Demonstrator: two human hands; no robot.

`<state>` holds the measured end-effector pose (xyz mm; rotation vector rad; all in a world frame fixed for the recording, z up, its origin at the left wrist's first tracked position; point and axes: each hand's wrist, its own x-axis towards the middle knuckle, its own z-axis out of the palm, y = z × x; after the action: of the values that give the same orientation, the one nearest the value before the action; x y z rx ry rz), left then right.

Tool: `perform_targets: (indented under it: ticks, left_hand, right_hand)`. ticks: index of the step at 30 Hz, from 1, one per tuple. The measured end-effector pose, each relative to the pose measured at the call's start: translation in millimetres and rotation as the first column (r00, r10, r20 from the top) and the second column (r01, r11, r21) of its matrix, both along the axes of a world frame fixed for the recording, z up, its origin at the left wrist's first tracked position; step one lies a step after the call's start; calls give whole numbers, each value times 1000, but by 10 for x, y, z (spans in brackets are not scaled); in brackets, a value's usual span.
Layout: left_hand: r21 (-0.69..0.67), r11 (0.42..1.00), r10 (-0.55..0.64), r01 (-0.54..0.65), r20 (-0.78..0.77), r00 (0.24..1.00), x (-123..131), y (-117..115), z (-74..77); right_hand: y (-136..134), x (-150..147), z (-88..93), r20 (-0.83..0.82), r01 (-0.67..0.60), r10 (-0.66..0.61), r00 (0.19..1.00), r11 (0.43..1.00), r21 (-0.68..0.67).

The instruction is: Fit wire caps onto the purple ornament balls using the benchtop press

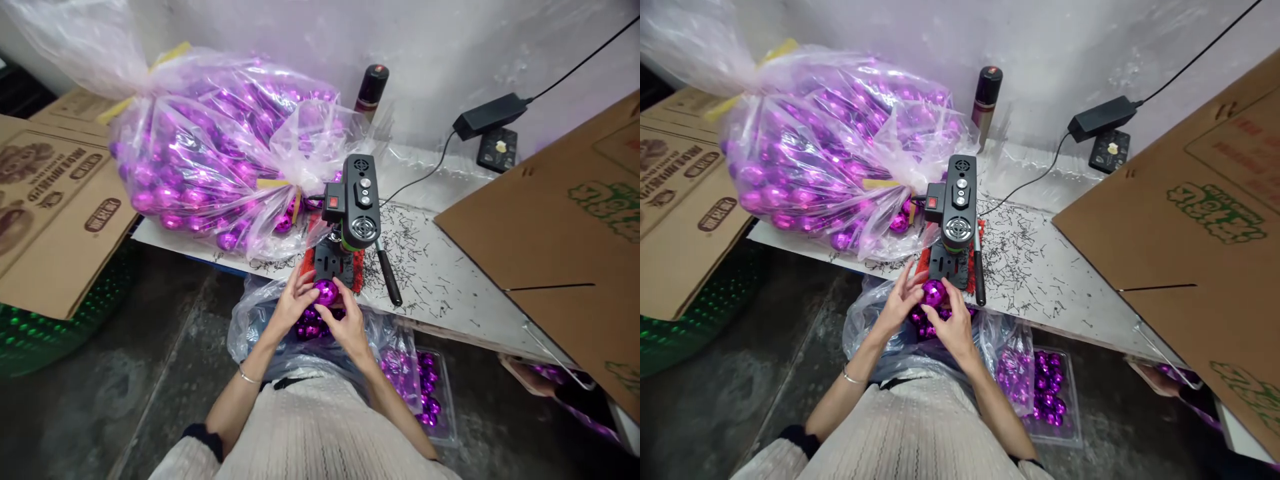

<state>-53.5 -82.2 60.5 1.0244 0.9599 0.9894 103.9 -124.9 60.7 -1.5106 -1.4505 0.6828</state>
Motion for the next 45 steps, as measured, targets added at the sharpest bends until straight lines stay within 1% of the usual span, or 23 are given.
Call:
perform_targets:
  ticks: [2, 4, 6, 7, 8, 10, 12, 13, 15, 18, 20, 22, 25, 27, 30, 34, 36, 38, 40, 42, 45]
  left_hand:
    - [-75, 995, -67, 67, -6, 998, 21, 101, 25]
    - [-81, 985, -149, 150, 22, 989, 55, 185, 61]
    - [-69, 983, -165, 168, 52, 985, 109, 253, 86]
    - [-74, 988, -134, 138, 63, 989, 144, 286, 89]
    - [-90, 993, -74, 80, 72, 995, 181, 323, 83]
    - [-134, 987, 98, -85, 91, 991, 262, 407, 48]
    - [-163, 961, 241, -224, 97, 966, 343, 497, -5]
    - [-162, 951, 280, -263, 91, 956, 381, 537, -32]
    - [-131, 946, 308, -298, 67, 949, 449, 591, -80]
    - [-10, 952, 304, -304, -5, 953, 524, 600, -118]
    - [108, 951, 300, -290, -101, 948, 549, 578, -124]
    - [221, 940, 308, -260, -223, 925, 551, 557, -122]
    - [355, 916, 330, -188, -400, 855, 523, 550, -116]
    - [428, 895, 345, -125, -486, 803, 496, 559, -114]
    - [535, 844, 381, -38, -549, 744, 480, 580, -126]
    - [662, 749, 464, 15, -541, 701, 516, 624, -196]
    - [689, 725, 481, 24, -530, 698, 533, 651, -235]
    - [689, 725, 472, 29, -526, 708, 532, 676, -257]
    - [676, 736, 445, 43, -531, 721, 512, 692, -256]
    - [654, 752, 402, 84, -555, 729, 488, 700, -239]
    - [613, 778, 338, 140, -595, 729, 477, 705, -223]
  right_hand:
    - [-19, 50, 17, 97, 6, -11, 995, 998, 56]
    - [-5, 96, 40, 165, 13, -29, 986, 995, 95]
    - [28, 132, 65, 186, 21, -42, 982, 994, 110]
    - [45, 148, 78, 182, 27, -47, 982, 993, 112]
    - [59, 163, 89, 170, 35, -54, 984, 993, 111]
    - [72, 197, 100, 140, 53, -68, 988, 992, 111]
    - [60, 238, 90, 118, 71, -85, 989, 990, 121]
    - [44, 261, 74, 112, 80, -94, 989, 989, 126]
    - [-5, 310, 25, 107, 100, -114, 988, 987, 130]
    - [-104, 380, -71, 104, 118, -129, 986, 988, 101]
    - [-172, 419, -132, 99, 114, -121, 988, 990, 79]
    - [-226, 450, -182, 97, 108, -113, 989, 992, 60]
    - [-267, 477, -224, 107, 110, -115, 988, 993, 43]
    - [-267, 484, -227, 99, 121, -125, 987, 992, 48]
    - [-245, 492, -197, 78, 141, -147, 986, 987, 75]
    - [-189, 540, -88, 94, 164, -176, 980, 979, 120]
    - [-145, 584, 1, 116, 181, -204, 972, 967, 178]
    - [-88, 631, 102, 146, 195, -234, 961, 951, 240]
    - [-21, 666, 201, 175, 199, -255, 951, 938, 285]
    - [47, 681, 283, 198, 197, -268, 943, 928, 317]
    - [124, 668, 365, 230, 175, -269, 935, 917, 359]
